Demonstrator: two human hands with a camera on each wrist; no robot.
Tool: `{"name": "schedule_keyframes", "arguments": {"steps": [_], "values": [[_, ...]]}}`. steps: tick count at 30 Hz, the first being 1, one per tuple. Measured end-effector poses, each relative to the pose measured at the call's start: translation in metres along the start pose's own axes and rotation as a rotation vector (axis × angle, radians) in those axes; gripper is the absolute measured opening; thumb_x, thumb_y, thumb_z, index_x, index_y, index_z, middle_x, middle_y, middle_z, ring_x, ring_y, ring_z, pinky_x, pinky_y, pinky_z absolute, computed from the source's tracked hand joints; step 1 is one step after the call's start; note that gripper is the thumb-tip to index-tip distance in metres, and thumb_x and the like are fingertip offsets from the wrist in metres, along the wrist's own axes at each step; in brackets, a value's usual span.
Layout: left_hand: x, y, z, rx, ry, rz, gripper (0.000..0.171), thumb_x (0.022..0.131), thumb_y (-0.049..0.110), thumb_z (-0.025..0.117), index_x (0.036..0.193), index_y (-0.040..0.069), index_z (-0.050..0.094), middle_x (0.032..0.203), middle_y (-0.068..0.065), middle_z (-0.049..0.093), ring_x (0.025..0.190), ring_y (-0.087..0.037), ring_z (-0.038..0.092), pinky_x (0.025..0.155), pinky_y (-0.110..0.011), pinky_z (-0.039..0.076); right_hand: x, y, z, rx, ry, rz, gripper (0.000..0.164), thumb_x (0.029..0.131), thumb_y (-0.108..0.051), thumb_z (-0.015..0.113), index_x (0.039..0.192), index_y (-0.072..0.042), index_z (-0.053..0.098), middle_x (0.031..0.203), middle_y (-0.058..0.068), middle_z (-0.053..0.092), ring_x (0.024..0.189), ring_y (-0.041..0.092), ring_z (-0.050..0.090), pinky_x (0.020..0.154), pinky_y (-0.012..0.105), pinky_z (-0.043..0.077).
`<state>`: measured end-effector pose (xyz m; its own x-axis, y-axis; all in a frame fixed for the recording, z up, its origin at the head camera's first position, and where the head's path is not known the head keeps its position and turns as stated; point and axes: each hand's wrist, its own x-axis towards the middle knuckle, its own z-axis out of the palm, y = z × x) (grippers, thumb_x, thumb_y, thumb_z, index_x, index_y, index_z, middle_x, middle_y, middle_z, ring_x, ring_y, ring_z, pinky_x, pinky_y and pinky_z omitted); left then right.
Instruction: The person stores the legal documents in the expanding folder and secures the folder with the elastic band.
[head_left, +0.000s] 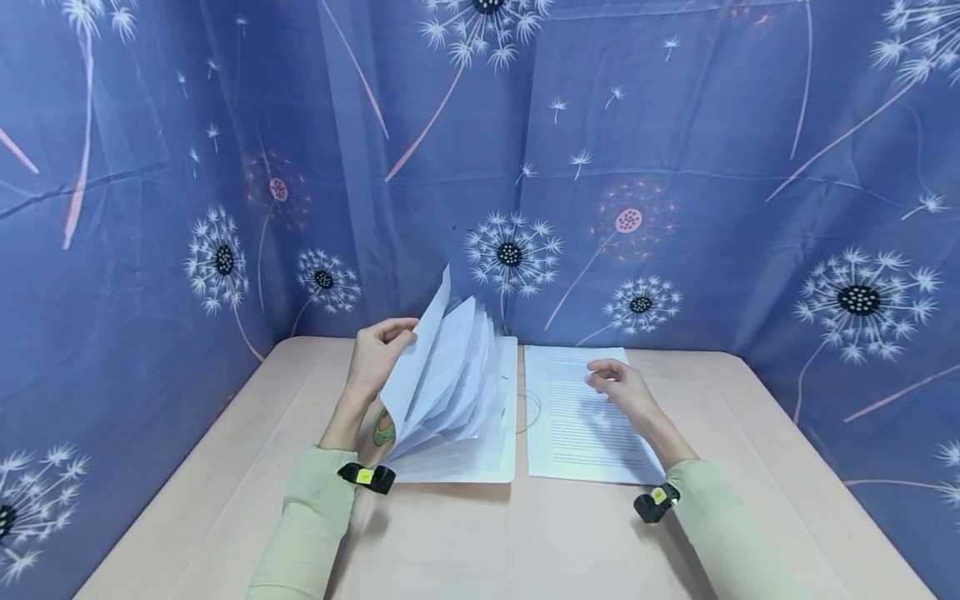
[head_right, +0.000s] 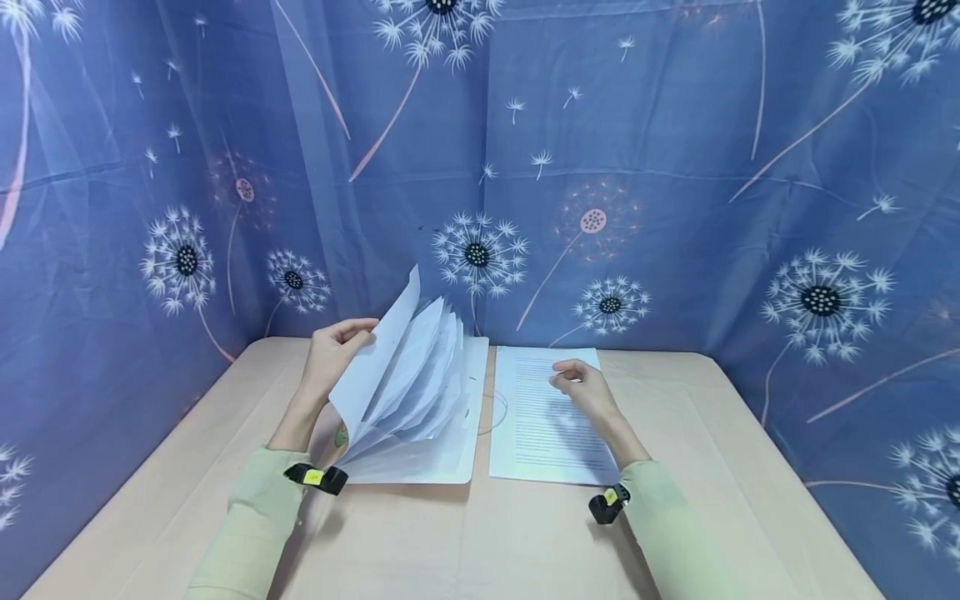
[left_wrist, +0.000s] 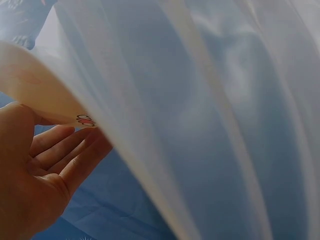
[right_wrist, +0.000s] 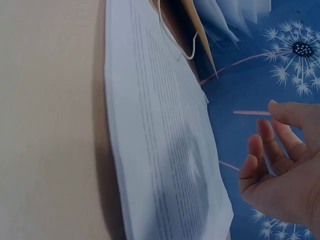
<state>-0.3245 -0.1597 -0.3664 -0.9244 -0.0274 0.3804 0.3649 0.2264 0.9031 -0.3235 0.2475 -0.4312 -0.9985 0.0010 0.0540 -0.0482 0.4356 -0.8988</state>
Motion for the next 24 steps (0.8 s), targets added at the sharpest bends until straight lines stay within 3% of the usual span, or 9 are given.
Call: {"name": "schedule_keyframes", "arguments": {"steps": [8,15,21,24], "values": [[0.0,0.0,0.0,0.006,0.004,0.006,0.027,0.093,0.015,0.061,0.116,0.008,0.074,0.106,-0.015,0.076,0.098,-0.016,0.071,0.084,-0.024,0.053,-0.002,0.012,-0.009,-0.021,0.01,-0.02,0.041,0.097,-0.017,0.061,0.131,0.005,0.055,0.098,0.004,0.061,0.096,0.025,0.059,0.085,0.039,0.048],[0.0,0.001,-0.001,0.003,0.004,-0.012,0.027,0.094,0.013,0.061,0.116,0.008,0.074,0.107,-0.016,0.075,0.096,-0.012,0.07,0.084,-0.023,0.052,-0.004,0.018,-0.021,-0.048,0.024,-0.036,0.044,0.096,-0.018,0.063,0.131,0.007,0.055,0.102,0.009,0.062,0.088,0.013,0.058,0.079,0.032,0.049],[0.001,0.002,-0.001,0.017,-0.013,-0.039,0.03,0.096,0.011,0.058,0.122,0.003,0.071,0.112,-0.02,0.073,0.102,-0.019,0.07,0.086,-0.023,0.052,-0.006,0.028,-0.031,-0.082,0.043,-0.047,0.041,0.094,-0.014,0.063,0.128,0.009,0.056,0.098,0.007,0.065,0.085,0.009,0.059,0.077,0.028,0.05],[0.002,0.002,-0.001,0.011,-0.01,-0.041,0.029,0.095,0.01,0.059,0.121,0.004,0.071,0.111,-0.02,0.073,0.102,-0.019,0.07,0.085,-0.022,0.051,-0.006,0.032,-0.037,-0.113,0.045,-0.046,0.04,0.094,-0.015,0.063,0.126,0.009,0.057,0.101,0.011,0.066,0.083,0.008,0.058,0.073,0.027,0.049]]}}
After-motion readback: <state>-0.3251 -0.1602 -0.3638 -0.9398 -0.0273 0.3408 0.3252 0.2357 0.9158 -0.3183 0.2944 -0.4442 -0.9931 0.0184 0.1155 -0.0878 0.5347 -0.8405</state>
